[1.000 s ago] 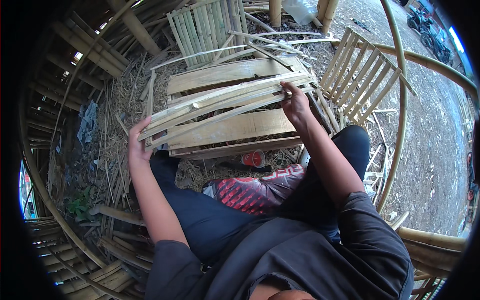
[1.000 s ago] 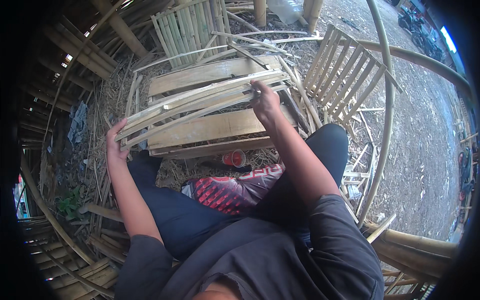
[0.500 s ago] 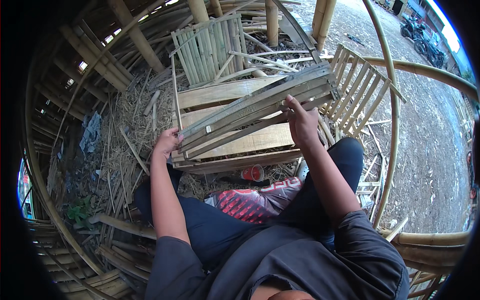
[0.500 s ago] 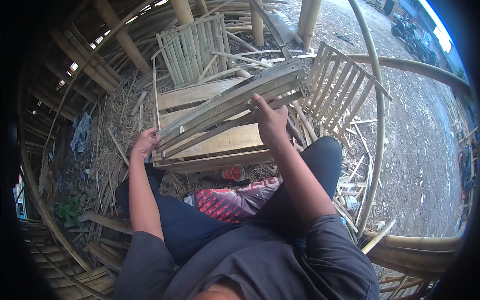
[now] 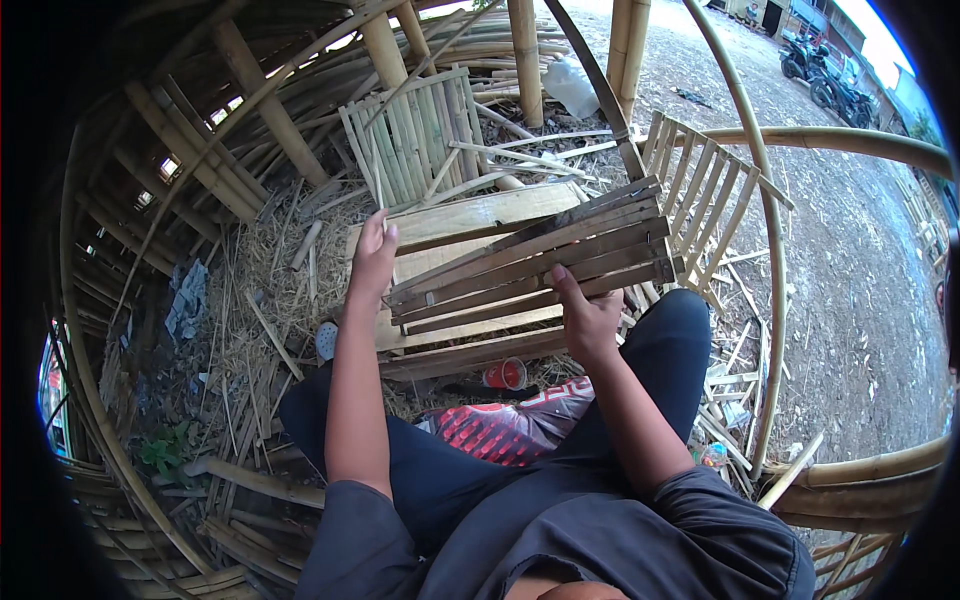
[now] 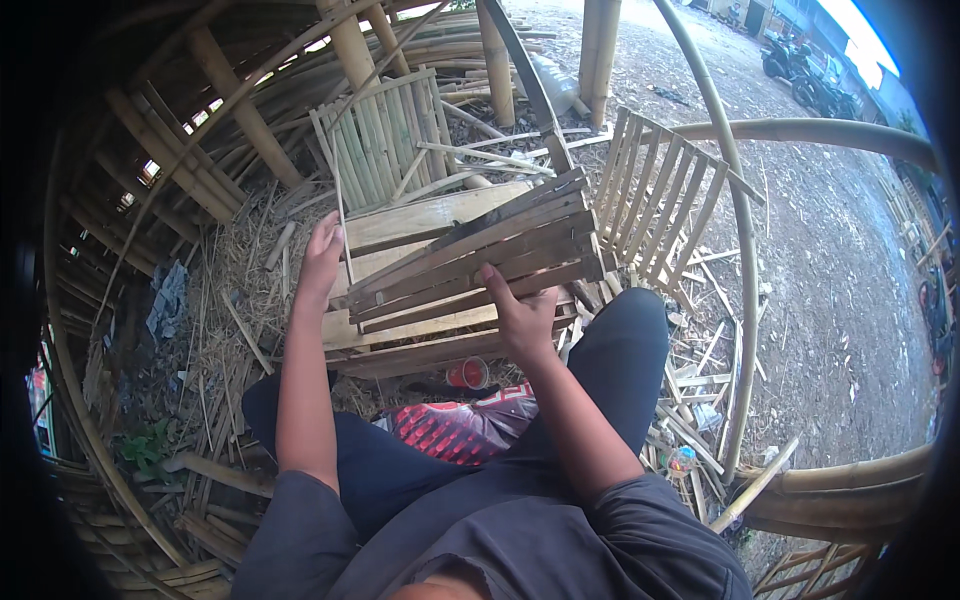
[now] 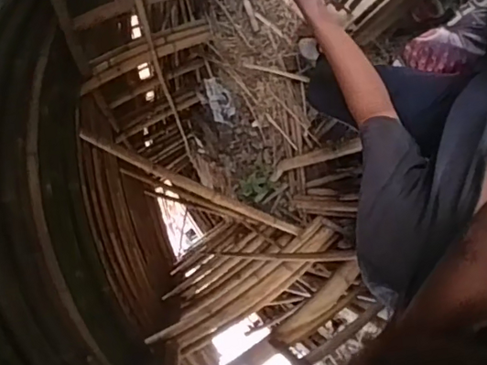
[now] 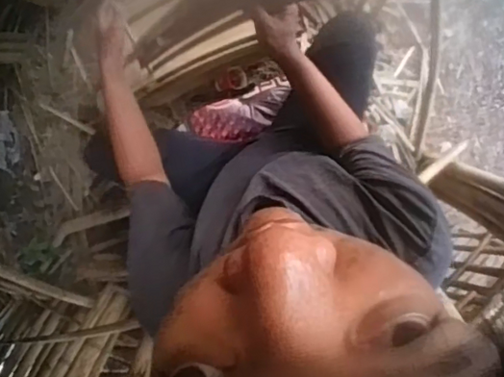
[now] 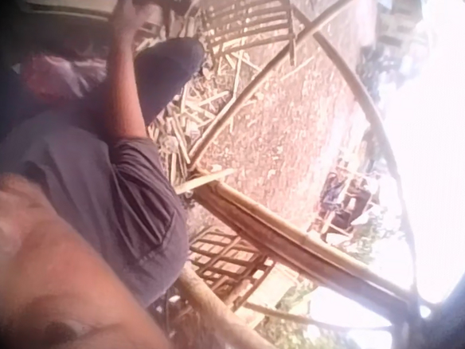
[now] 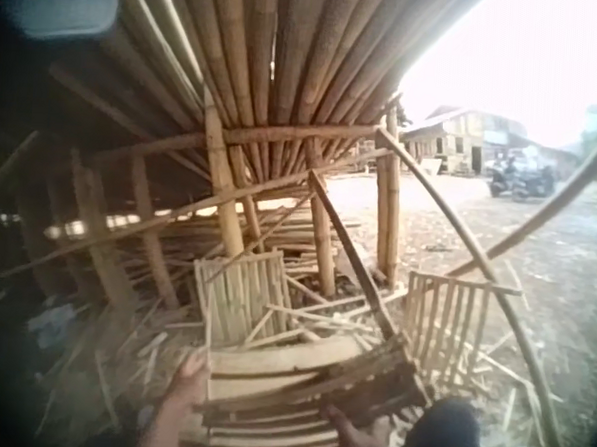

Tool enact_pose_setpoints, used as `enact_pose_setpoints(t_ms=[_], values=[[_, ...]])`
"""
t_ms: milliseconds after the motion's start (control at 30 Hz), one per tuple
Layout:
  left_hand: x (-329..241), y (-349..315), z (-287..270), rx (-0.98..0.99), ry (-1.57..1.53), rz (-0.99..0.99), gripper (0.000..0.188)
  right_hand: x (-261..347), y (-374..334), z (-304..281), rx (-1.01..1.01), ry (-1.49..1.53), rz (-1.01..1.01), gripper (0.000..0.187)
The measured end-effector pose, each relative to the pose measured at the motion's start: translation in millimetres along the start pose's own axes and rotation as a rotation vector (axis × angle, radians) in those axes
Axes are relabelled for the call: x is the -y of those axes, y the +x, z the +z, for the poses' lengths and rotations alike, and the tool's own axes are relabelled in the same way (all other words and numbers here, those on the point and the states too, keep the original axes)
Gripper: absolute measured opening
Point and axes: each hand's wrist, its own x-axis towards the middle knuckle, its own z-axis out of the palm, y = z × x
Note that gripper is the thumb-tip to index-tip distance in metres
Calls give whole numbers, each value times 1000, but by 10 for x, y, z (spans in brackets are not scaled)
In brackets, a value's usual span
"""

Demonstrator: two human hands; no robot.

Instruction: The person constructs a bamboo chair by hammering nails into thin bamboo slats to secure them to a frame and then uses a blade to trim a small bamboo piece.

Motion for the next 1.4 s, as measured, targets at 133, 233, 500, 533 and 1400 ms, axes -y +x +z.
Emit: enact_pose_setpoints(t_ms=[133, 233, 500, 533, 1400], values=[[-625, -587, 92, 134, 207, -275, 72, 34, -17, 66, 0, -49, 18, 25], [-814, -1211, 110, 599, 586, -597, 90, 89, -26, 63, -40, -101, 5, 15], [-183, -1903, 1018, 187, -1349, -412, 81, 235, -180, 294, 29, -154, -39, 19], [-260, -1846, 1102, 2, -1695, -415, 83, 230, -211, 312, 23, -159, -72, 19], [2, -1309, 9, -68, -1325, -201, 38, 1075, 995, -8, 471, 206, 199, 80]])
